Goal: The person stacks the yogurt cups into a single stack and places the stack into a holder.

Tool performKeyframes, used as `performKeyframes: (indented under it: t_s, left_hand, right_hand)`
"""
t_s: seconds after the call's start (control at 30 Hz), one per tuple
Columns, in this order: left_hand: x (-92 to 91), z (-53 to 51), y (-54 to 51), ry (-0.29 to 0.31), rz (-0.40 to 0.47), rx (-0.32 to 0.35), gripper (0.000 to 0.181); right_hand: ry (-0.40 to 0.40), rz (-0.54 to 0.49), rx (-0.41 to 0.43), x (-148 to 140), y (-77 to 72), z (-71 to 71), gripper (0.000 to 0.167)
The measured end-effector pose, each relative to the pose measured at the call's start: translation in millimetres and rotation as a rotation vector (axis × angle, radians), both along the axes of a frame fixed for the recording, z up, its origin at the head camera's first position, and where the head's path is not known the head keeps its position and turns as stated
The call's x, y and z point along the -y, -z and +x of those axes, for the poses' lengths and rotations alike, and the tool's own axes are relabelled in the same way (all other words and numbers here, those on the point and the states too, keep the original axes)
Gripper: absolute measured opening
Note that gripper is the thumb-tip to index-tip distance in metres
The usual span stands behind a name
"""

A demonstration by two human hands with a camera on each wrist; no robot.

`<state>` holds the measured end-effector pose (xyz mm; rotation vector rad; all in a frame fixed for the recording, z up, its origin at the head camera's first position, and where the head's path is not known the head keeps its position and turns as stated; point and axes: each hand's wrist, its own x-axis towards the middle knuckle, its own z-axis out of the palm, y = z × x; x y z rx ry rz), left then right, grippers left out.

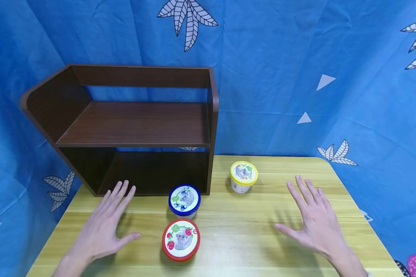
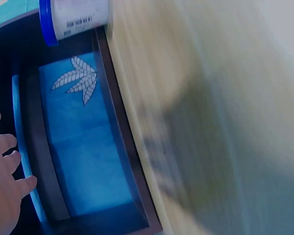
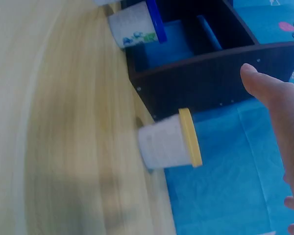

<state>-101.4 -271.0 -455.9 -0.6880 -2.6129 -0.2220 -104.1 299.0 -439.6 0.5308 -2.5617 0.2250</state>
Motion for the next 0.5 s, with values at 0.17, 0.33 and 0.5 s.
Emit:
performKeyframes:
  t_s: [0.17, 0.33, 0.5]
  left_hand:
    - [-10.0, 6.2, 9.1, 0.025, 0.144, 0.1, 0.121]
    - [-17.7, 11.0, 17.9, 0.052, 0.306, 0.187, 0.118]
    - [-23.6, 16.0, 23.7, 0.088, 0.438, 0.204, 0.117]
  right_hand:
    - [-0.033, -0.054, 0.035, 15.3, 6.2, -1.1, 0.114]
    - [-0.086, -0.104, 0.064, 32.8, 14.2, -4.9, 0.115]
    - [-0.169, -0.177, 0.052, 47.9, 20.6, -10.4, 0.112]
